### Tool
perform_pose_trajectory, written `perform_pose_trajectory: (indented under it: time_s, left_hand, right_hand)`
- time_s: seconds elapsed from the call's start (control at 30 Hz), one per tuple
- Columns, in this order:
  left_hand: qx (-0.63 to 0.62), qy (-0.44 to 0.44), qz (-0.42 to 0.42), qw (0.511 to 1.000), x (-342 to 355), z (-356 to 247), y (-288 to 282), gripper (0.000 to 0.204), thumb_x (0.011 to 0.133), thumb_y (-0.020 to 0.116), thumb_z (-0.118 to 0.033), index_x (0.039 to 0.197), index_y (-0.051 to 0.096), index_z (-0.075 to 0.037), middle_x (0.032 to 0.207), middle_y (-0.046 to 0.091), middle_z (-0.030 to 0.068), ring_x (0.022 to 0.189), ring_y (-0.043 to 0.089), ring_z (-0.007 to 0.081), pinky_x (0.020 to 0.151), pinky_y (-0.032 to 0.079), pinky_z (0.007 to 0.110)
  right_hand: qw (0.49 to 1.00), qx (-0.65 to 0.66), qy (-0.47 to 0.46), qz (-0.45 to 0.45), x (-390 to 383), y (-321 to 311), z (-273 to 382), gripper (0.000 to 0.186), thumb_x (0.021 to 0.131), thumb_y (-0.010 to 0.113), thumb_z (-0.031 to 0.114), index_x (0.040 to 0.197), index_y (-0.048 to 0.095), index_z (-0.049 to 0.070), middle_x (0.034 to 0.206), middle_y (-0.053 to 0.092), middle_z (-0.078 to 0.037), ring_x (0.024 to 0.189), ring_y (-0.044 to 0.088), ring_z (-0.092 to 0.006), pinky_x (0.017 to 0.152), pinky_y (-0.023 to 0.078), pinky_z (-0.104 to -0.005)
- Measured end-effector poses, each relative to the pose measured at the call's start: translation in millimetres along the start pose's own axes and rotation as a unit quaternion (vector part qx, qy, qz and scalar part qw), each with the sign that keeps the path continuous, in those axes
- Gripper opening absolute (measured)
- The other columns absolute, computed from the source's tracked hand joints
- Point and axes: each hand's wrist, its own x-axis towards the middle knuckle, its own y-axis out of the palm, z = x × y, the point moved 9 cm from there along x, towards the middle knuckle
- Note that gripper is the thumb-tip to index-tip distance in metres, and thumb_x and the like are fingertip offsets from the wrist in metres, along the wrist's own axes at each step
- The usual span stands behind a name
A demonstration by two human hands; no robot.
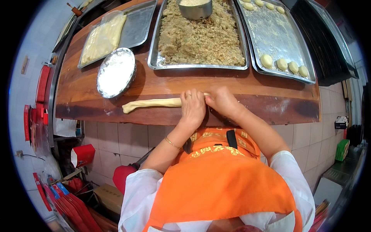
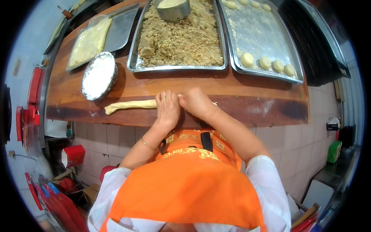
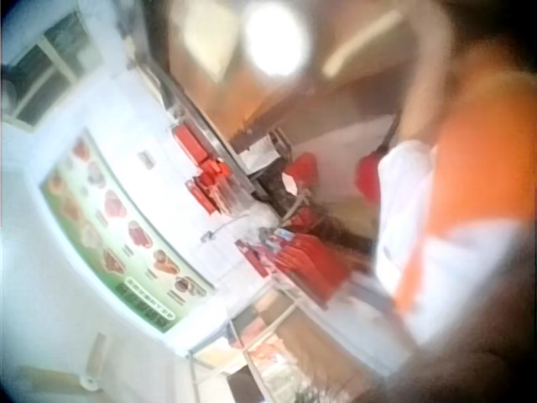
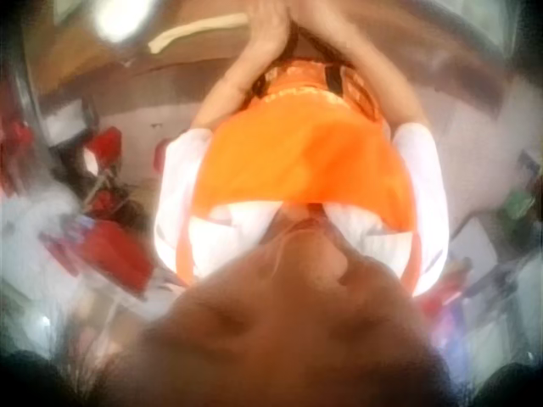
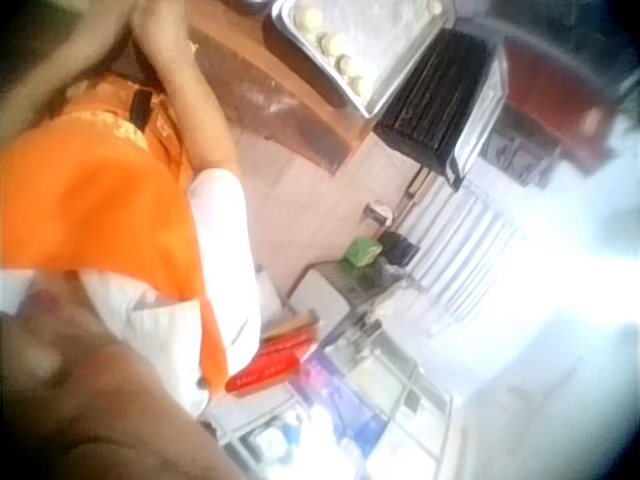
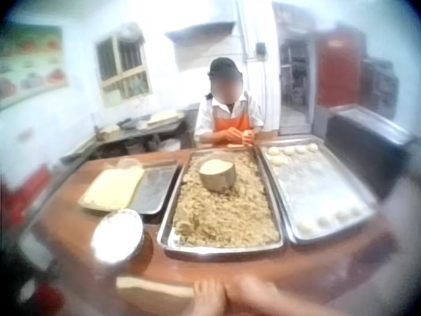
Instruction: The person prepares pastry buns by flattening pieces of dough, filling them with a mixture from a tray, sealing them into balls, and placing them on a baking tray.
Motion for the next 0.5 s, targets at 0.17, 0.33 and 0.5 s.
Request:
perform_pose_trajectory:
  time_s: [0.17, 0.33, 0.5]
  left_hand:
    - [0.008, -0.023, 0.054, 0.998, 14.7, -1.2, 4.4, 0.022, 0.081, 0.062, -0.008, 0.101, 0.059, -0.001, 0.105, 0.056, 0.0171, 0.107, 0.053, 0.0349, 0.102, 0.033, 0.051]
    - [-0.147, 0.014, 0.055, 0.988, 20.4, -36.8, -25.1, 0.033, 0.084, 0.065, -0.011, 0.115, 0.061, -0.001, 0.121, 0.057, 0.0171, 0.117, 0.049, 0.0377, 0.100, 0.036, 0.054]
    - [-0.247, -0.010, 0.160, 0.956, 17.4, -50.0, 8.0, 0.022, 0.084, 0.071, -0.007, 0.103, 0.064, -0.001, 0.109, 0.062, 0.0178, 0.106, 0.058, 0.0378, 0.087, 0.046, 0.045]
  right_hand:
    - [0.940, 0.334, 0.053, -0.034, -10.6, -47.1, -3.0, 0.024, 0.095, 0.065, 0.019, 0.109, 0.068, 0.000, 0.093, 0.068, -0.002, 0.081, 0.058, -0.0097, 0.071, 0.049, -0.0276]
    - [0.998, 0.041, -0.046, -0.022, -26.1, -83.7, -31.2, 0.022, 0.098, 0.061, 0.009, 0.118, 0.064, 0.000, 0.104, 0.064, -0.002, 0.090, 0.061, -0.0080, 0.078, 0.051, -0.0246]
    - [0.967, 0.224, 0.112, 0.053, -46.5, -81.1, -44.8, 0.012, 0.092, 0.068, 0.004, 0.103, 0.066, 0.000, 0.099, 0.064, -0.002, 0.086, 0.061, -0.0089, 0.075, 0.050, -0.0244]
